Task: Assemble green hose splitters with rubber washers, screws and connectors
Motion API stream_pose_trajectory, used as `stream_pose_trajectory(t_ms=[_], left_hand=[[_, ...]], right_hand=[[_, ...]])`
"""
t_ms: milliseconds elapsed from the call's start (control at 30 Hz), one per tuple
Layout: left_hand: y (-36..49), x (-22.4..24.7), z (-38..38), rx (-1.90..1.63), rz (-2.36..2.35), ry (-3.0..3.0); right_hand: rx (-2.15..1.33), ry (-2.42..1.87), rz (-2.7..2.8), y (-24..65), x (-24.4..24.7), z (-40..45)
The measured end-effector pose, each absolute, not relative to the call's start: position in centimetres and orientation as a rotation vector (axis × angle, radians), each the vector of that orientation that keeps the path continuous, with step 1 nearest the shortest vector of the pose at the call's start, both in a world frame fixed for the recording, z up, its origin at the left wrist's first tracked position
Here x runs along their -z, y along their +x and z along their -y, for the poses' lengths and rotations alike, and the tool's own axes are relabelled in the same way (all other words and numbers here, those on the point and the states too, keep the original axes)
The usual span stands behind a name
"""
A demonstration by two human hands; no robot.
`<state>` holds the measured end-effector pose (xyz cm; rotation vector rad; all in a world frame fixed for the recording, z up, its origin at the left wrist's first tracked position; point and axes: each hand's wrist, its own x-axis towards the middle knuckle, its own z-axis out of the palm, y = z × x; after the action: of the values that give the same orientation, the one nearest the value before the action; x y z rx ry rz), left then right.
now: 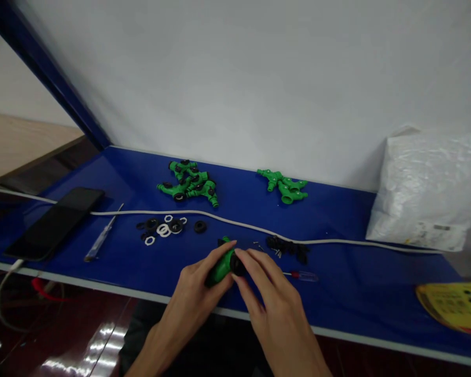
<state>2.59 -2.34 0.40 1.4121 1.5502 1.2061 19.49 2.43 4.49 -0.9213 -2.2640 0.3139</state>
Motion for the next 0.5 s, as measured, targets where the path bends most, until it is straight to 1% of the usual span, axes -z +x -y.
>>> stream_pose_trajectory(t_ms=[67,167,367,500], left_hand=[[2.4,-0.3,2.4,-1.202,-1.578,1.412],[2.4,-0.4,2.5,-1.223,-1.560,1.446],[2.3,-0.2,2.6,-1.182,-1.533,1.516],[2.2,-0.2,2.7,-1.132,-1.532,1.560]], right_hand=[[-0.223,-0.899,2.321,19.4,-4.1,-2.4],[-0.175,-0.903,2.346,19.5,-3.9,-2.8],[-0.257,-0.911,2.329,19.5,-4.2,-3.4],[-0.296,-1.011,2.311,19.3,-4.1,-3.2]])
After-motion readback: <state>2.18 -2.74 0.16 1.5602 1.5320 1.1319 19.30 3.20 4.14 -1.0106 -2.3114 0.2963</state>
